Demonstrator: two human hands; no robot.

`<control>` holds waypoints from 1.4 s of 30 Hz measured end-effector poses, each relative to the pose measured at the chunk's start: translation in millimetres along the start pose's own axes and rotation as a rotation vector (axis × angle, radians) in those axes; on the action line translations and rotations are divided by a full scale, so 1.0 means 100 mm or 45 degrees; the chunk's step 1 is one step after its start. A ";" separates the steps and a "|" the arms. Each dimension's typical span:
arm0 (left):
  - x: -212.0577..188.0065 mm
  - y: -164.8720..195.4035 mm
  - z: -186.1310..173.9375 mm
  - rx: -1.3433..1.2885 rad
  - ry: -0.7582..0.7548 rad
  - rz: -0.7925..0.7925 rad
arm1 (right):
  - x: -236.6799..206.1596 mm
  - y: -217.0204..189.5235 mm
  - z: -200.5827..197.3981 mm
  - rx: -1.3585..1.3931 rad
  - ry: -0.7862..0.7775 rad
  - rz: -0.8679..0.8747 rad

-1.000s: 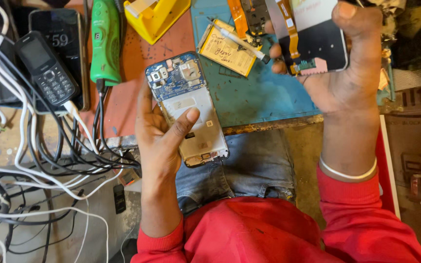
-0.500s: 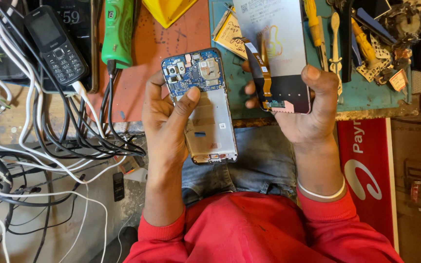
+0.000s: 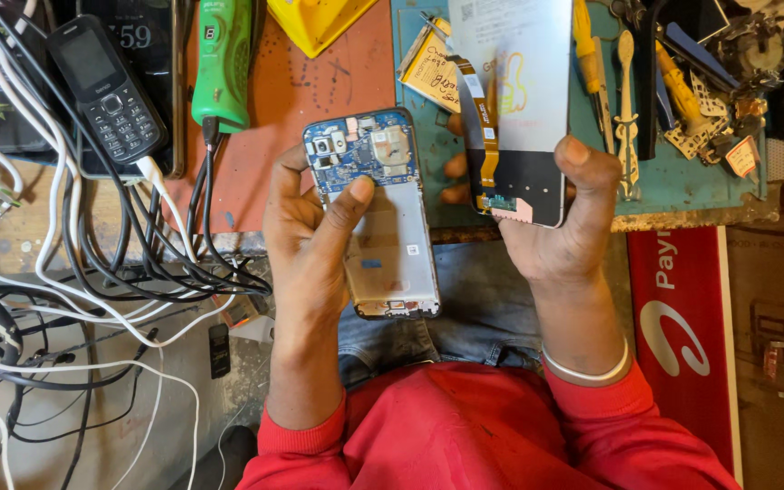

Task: The person cleans a phone motherboard with a brush, pries at the board with a spudger, then places the motherboard into the phone housing and presses it into place, working over a cluttered repair bench.

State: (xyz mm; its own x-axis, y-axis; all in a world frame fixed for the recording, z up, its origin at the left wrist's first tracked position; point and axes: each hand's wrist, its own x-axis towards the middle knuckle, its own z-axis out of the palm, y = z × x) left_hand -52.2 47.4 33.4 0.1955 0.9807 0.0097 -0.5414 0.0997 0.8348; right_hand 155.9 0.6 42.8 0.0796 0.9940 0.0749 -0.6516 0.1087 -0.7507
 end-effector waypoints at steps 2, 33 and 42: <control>-0.01 0.05 -0.03 -0.024 0.042 0.042 | 0.02 0.01 0.03 0.009 0.016 0.044; -0.06 0.20 -0.36 0.154 0.206 0.285 | 0.23 -0.08 0.45 -1.097 0.114 0.040; -0.02 0.22 -0.26 0.201 0.182 0.183 | 0.81 -1.14 -0.72 -1.400 0.356 -0.353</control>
State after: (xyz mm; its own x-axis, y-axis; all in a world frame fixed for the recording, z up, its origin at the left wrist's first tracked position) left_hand -85.9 51.8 37.1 0.0018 0.9978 0.0657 -0.4188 -0.0590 0.9061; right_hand 290.4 68.4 87.2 0.3693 0.8856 0.2815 0.4077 0.1178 -0.9055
